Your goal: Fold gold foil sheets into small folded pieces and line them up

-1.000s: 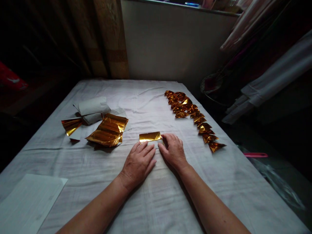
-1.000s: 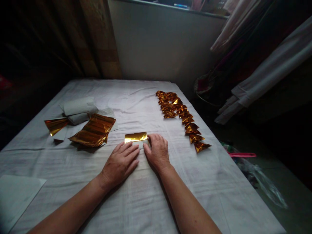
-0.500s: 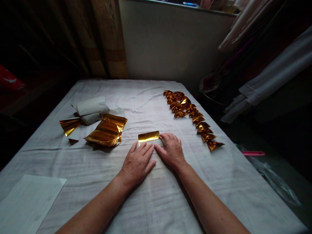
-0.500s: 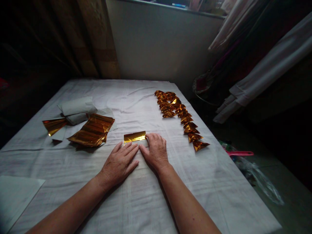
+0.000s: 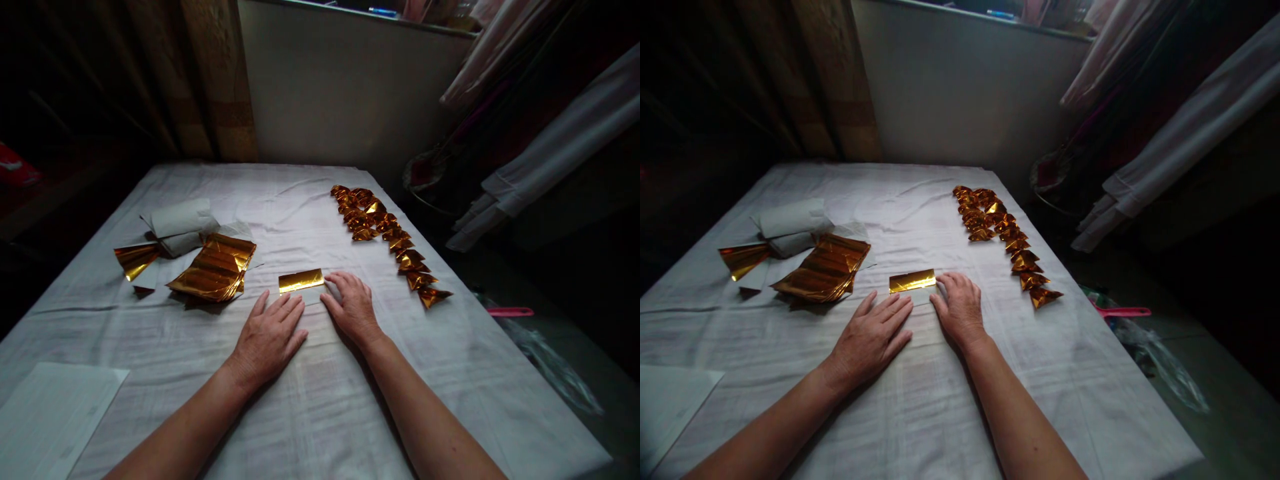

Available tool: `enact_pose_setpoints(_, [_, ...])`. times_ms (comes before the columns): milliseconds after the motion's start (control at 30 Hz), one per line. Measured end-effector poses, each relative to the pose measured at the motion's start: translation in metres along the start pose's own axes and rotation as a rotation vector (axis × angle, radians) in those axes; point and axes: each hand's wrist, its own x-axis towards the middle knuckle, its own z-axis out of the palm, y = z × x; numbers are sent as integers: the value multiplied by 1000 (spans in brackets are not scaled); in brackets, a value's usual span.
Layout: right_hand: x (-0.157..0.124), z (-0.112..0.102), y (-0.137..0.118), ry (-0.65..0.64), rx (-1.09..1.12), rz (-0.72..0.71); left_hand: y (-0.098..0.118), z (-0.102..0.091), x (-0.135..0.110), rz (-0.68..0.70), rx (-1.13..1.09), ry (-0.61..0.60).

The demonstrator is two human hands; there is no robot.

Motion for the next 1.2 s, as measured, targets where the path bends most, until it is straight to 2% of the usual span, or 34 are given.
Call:
enact_pose_setpoints(333, [0,0,0,-4,12,7,-12,-8,-17,4,33,44])
enact_pose_setpoints(500, [0,2,1,-2,5,10,-4,-16,-9,-24,78,58])
enact_pose_setpoints(767, [-1,3,-1,32,-12,-12,23,7,15,3,79,35])
enact_pose_setpoints(867, [-1,3,0,35,-11,-12,22,10,12,2,78,28])
enact_pose_setpoints(1200, [-2,6,0,61,-51,-46,10,2,-3,-15,75,58])
